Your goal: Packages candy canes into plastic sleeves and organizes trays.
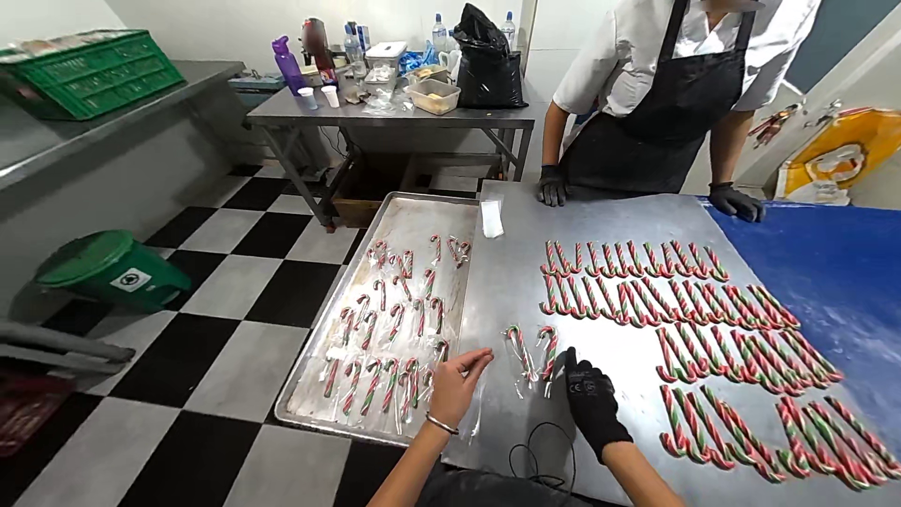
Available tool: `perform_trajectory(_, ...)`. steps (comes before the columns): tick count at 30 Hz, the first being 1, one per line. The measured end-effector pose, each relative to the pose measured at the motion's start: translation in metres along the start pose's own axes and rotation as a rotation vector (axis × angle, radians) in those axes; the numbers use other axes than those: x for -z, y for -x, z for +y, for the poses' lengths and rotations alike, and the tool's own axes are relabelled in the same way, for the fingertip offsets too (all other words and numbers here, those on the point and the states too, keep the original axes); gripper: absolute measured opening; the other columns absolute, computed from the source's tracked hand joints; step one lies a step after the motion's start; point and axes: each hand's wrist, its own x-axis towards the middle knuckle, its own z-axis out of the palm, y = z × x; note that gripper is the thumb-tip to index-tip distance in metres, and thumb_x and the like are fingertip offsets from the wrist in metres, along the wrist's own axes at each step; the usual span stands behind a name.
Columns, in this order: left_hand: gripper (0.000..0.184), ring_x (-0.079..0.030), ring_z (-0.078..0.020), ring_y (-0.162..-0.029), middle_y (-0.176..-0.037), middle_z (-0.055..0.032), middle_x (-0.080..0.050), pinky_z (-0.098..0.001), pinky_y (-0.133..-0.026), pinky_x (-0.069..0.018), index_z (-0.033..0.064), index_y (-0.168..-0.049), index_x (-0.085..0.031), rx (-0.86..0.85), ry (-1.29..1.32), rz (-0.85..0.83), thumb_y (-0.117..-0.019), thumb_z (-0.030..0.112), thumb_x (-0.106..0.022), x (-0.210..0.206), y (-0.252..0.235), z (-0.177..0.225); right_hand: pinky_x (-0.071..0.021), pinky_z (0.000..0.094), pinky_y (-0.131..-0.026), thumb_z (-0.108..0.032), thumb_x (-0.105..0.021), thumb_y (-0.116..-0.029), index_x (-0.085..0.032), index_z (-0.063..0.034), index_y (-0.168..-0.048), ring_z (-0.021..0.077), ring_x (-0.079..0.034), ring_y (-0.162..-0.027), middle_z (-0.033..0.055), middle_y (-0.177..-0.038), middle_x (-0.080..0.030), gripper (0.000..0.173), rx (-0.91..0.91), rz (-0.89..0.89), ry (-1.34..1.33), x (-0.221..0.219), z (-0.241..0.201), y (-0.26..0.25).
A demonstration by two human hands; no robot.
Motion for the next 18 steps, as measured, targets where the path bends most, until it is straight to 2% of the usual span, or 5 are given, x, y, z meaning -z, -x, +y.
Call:
perform_trajectory(3,0.029,-0.074,-0.0085,-0.1,-0.111,-0.0074,-0.077,-0.026,-0.096,-0.0575,0.0027,-0.12,-0.075,0.008,-0.016,-0.009,-0.1033,0.023,-0.061,-0.001,-0.001,0.003,-0.0484,0.0559,-0.098,-0.008,-0.042,-0.1045,-0.044,0.0041,-0.149,0.0463,-0.06,-0.119,0.0311,-0.13,-0.059,0.046,-0.017,-0.012,0.035,0.003,-0.01,0.005)
perform_trajectory(6,0.026,-0.074,-0.007,-0.095,-0.106,-0.0055,-0.079,-0.0255,-0.092,-0.0585,0.0041,-0.115,-0.077,0.03,-0.005,-0.014,-0.0997,0.023,-0.067,-0.002,-0.002,0.01,-0.0497,0.0558,-0.099,-0.015,-0.045,-0.1047,-0.058,0.0014,-0.138,0.0428,-0.062,-0.118,0.0281,-0.133,-0.059,0.039,0.019,-0.013,-0.329,0.028,0.003,0.011)
perform_trajectory(10,0.021,-0.076,-0.0074,-0.09,-0.096,-0.0047,-0.08,-0.0261,-0.089,-0.0618,0.0028,-0.105,-0.08,-0.049,0.031,0.021,-0.0916,0.019,-0.078,0.0,0.006,0.015,-0.0586,0.0294,-0.07,-0.021,-0.067,-0.0957,-0.063,-0.0037,-0.128,0.0115,-0.07,-0.081,0.0045,-0.102,-0.074,0.037,0.228,0.201,-1.174,0.059,-0.001,0.048)
perform_trajectory(13,0.024,-0.076,-0.0116,-0.099,-0.104,-0.007,-0.079,-0.0298,-0.096,-0.0606,0.0013,-0.11,-0.079,-0.19,0.007,-0.007,-0.092,0.018,-0.077,-0.003,0.008,0.016,-0.0638,0.0299,-0.076,-0.012,-0.069,-0.0914,-0.052,0.0069,-0.137,0.0148,-0.075,-0.087,0.0069,-0.104,-0.076,0.052,0.403,0.521,-1.397,0.083,-0.026,0.083)
perform_trajectory(18,0.025,-0.075,-0.0127,-0.103,-0.109,-0.0079,-0.078,-0.0298,-0.097,-0.0592,0.0017,-0.113,-0.078,-0.366,-0.001,-0.002,-0.0945,0.017,-0.073,-0.01,0.011,0.027,-0.0628,0.0253,-0.083,-0.009,-0.07,-0.0905,-0.07,-0.0003,-0.121,0.0103,-0.074,-0.092,0.0027,-0.107,-0.077,0.032,0.538,0.733,-1.306,0.07,-0.044,0.085)
